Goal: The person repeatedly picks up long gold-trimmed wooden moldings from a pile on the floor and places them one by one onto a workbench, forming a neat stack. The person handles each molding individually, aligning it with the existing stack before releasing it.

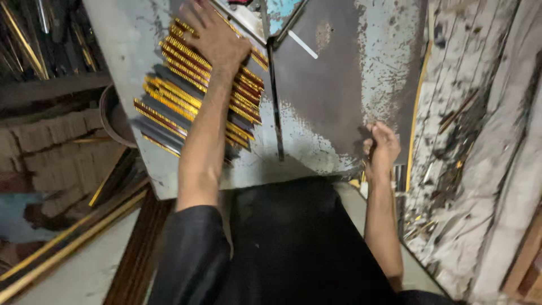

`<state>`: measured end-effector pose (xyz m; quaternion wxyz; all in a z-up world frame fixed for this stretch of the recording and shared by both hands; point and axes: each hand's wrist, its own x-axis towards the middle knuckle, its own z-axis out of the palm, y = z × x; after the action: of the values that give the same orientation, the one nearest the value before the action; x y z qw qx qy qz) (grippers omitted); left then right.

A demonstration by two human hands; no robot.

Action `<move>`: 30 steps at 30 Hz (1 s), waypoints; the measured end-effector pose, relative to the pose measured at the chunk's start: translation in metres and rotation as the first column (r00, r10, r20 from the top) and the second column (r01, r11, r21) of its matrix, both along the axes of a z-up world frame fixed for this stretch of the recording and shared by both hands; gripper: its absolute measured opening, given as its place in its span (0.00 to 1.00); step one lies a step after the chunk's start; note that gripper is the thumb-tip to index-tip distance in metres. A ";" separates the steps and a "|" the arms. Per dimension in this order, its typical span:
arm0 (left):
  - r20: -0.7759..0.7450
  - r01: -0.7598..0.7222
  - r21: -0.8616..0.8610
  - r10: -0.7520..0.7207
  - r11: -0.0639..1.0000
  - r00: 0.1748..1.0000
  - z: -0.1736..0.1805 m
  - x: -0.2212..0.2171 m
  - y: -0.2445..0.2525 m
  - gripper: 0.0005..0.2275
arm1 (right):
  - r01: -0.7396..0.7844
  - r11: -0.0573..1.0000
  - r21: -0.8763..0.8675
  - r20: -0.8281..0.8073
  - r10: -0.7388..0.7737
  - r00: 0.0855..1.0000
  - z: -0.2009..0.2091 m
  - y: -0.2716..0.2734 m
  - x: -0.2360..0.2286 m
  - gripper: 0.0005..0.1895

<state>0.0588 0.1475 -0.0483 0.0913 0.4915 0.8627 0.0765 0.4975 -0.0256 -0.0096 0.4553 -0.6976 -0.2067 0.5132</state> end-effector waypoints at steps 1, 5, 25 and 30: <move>-0.023 0.083 -0.079 -0.085 0.993 0.996 0.004 -0.001 -0.007 0.52 | -0.024 0.999 0.028 0.013 0.023 1.000 0.007 -0.005 -0.002 0.11; 0.014 0.183 -0.148 -0.183 0.972 0.983 0.014 -0.012 -0.041 0.50 | -0.294 0.918 0.264 0.231 0.236 0.944 0.019 -0.016 -0.042 0.10; 0.123 0.550 0.284 -0.599 0.785 0.791 -0.088 -0.016 -0.402 0.34 | -0.909 0.071 -0.410 0.673 0.697 -0.248 -0.078 0.024 -0.310 0.51; 0.154 0.509 0.321 -0.574 0.799 0.804 -0.074 -0.025 -0.393 0.35 | -0.891 0.024 -0.454 0.589 0.758 -0.280 -0.079 0.010 -0.324 0.49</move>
<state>0.0340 -0.2457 -0.1227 0.1482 0.7134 0.6483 0.2210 0.1740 -0.0159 -0.0885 -0.1097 -0.4379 -0.8308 0.3256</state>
